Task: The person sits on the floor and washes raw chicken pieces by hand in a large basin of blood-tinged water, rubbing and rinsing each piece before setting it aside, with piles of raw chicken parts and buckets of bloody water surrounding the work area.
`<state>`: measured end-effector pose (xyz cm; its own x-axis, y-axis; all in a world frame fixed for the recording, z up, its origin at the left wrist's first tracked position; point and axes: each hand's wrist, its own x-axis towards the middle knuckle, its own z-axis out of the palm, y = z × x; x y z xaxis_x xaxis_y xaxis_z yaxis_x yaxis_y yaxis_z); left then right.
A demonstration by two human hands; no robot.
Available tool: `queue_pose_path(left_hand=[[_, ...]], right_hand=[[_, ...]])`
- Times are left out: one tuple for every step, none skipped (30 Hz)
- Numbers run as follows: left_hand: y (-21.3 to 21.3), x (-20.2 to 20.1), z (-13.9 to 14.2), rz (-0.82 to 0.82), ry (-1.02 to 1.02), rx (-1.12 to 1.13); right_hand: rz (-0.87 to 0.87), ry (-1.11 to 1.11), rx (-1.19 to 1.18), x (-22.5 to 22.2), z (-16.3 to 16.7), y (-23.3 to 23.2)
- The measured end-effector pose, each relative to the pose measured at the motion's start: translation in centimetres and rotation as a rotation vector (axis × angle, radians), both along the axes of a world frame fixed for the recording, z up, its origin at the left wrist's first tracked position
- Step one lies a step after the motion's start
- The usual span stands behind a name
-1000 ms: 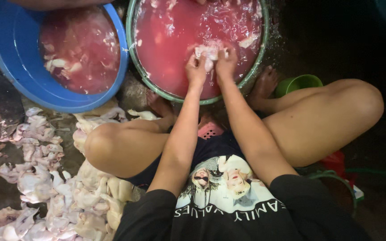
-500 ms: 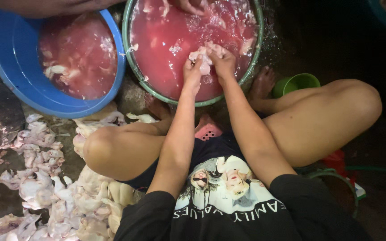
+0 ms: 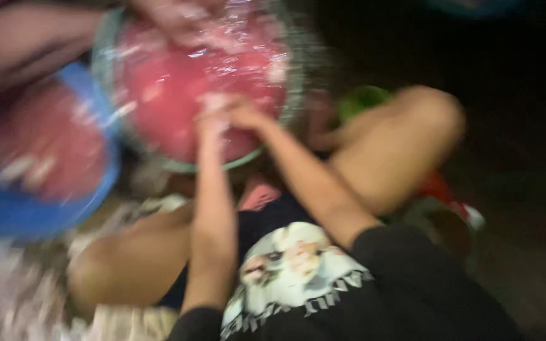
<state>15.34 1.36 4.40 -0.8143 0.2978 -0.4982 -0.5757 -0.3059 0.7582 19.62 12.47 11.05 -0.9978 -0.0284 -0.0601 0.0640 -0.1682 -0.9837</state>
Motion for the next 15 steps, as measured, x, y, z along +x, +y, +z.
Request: queue_pose_path(left_hand=[[0.4,0.2,0.1,0.009,0.016,-0.060],[0.6,0.5,0.4,0.024,0.039,-0.123],[0.7,0.6,0.7,0.059,0.032,-0.198],[0.8,0.9,0.9,0.088,-0.004,-0.284],[0.6,0.7,1.1,0.136,-0.174,-0.420],[0.6,0.7,1.1,0.143,-0.071,-0.434],[0.3,0.4,1.0,0.154,0.032,-0.449],[0.2,0.1,0.7,0.170,0.136,-0.463],[0.0,-0.5,0.3,0.230,0.106,-0.468],[-0.2,-1.0,-0.3,0.295,0.073,-0.477],[-0.5,-1.4,-0.9,0.361,0.038,-0.490],[-0.8,-1.7,-1.4,0.379,0.009,-0.480],[-0.9,-1.8,-1.5,0.398,-0.019,-0.467],[-1.0,-1.8,-1.8,0.417,-0.046,-0.450],[-1.0,-1.7,-2.0,0.336,0.083,-0.491]], right_hand=[[-0.070,-0.033,-0.154,0.3,0.5,0.1],[-0.228,-0.162,0.173,0.7,1.3,0.2],[-0.296,-0.123,0.391,1.1,1.8,0.5],[-0.277,-0.124,0.388,1.3,2.4,0.8],[-0.250,-0.121,0.378,1.3,3.1,1.1],[-0.239,-0.180,0.449,1.4,3.8,1.5],[-0.224,-0.240,0.516,1.2,4.5,1.8],[-0.204,-0.300,0.579,0.9,5.2,2.2],[-0.239,-0.271,0.580,0.6,5.8,2.8],[-0.267,-0.243,0.578,0.3,6.4,3.7],[-0.292,-0.216,0.572,0.2,6.9,4.7],[-0.409,-0.178,0.591,0.2,7.3,6.0],[-0.525,-0.137,0.610,0.3,7.9,7.7],[-0.542,-0.220,0.588,1.0,8.6,10.0],[-0.766,-0.338,0.484,1.2,9.3,12.0]])
